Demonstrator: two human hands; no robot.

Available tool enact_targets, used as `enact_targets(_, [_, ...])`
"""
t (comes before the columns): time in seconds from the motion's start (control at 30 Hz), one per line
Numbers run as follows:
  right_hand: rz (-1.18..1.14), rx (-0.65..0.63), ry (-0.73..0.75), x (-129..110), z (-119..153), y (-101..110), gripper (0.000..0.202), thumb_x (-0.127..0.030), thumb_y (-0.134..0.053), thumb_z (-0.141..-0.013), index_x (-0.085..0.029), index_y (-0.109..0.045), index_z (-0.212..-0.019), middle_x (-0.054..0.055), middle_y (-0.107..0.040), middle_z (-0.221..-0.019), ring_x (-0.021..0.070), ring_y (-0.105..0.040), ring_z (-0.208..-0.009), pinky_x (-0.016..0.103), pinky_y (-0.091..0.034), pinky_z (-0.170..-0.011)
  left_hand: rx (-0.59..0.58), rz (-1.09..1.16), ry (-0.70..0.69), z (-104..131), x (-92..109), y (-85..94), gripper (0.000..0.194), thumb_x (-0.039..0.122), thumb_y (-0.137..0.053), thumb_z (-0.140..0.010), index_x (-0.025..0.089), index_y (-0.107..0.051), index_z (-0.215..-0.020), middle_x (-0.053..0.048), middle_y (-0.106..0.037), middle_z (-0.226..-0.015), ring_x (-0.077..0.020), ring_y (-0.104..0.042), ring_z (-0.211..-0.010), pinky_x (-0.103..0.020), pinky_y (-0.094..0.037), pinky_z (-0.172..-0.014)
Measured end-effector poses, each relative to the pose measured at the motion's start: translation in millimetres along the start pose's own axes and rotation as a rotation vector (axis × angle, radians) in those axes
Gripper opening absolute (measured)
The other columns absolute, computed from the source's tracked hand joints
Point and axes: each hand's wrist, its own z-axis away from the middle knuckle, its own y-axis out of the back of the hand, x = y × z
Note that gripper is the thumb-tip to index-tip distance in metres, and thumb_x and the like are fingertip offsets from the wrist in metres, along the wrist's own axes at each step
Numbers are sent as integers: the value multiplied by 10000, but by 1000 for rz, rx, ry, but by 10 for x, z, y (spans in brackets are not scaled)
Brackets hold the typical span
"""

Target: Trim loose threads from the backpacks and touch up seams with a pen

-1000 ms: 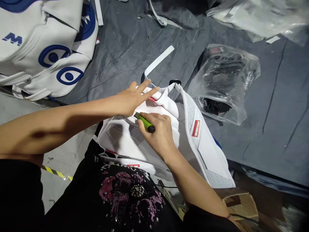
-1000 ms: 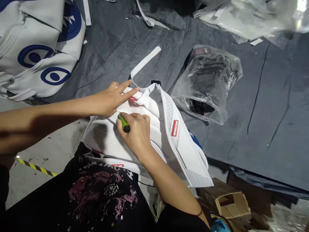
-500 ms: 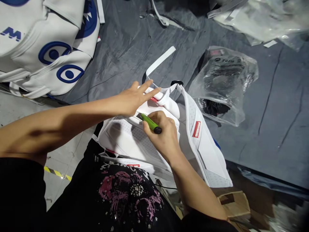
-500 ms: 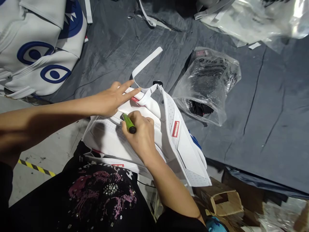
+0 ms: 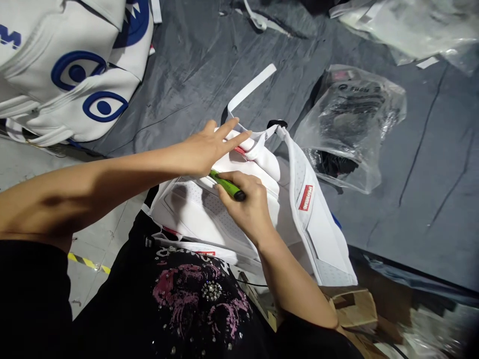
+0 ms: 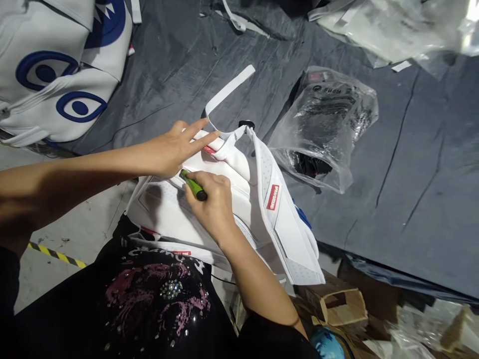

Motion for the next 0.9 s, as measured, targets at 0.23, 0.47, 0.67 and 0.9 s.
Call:
enact_targets(0.23, [45,5,11,-62,19,-21,145,-270,-586,-887,-223,-692,-975,43,-769,-966,221,-699,-918,427,-435,-887,-25,15,17,7,23,26,1150,104,-648,-767,385,89,-1603,-85,61,-1695,-397,-257,-1421,-445,-440,-1018])
enact_targets(0.47, [57,3,29,-87,10,-33,139,-249,-571,-890,-213,-680,-968,49,-764,-970,215,-693,-910,409,-429,-876,23,19,-26,-12,-24,-28,1172,141,-670,-753,377,103,-1602,-74,36,-1697,-393,-258,-1407,-444,-440,-1029])
enact_targets(0.67, [173,20,-55,-105,39,4,116,-247,-563,-896,-228,-673,-929,62,-759,-946,235,-684,-919,434,-402,-888,-21,20,22,-14,3,-12,1129,101,-628,-764,371,67,-1612,-57,86,-1700,-418,-226,-1437,-488,-405,-1066])
enact_targets(0.9, [59,19,-48,-74,12,-43,117,-271,-583,-890,-226,-668,-958,46,-765,-977,229,-693,-949,427,-408,-907,13,3,3,7,12,9,1148,119,-659,-748,375,55,-1609,-80,23,-1700,-399,-280,-1404,-448,-447,-1013])
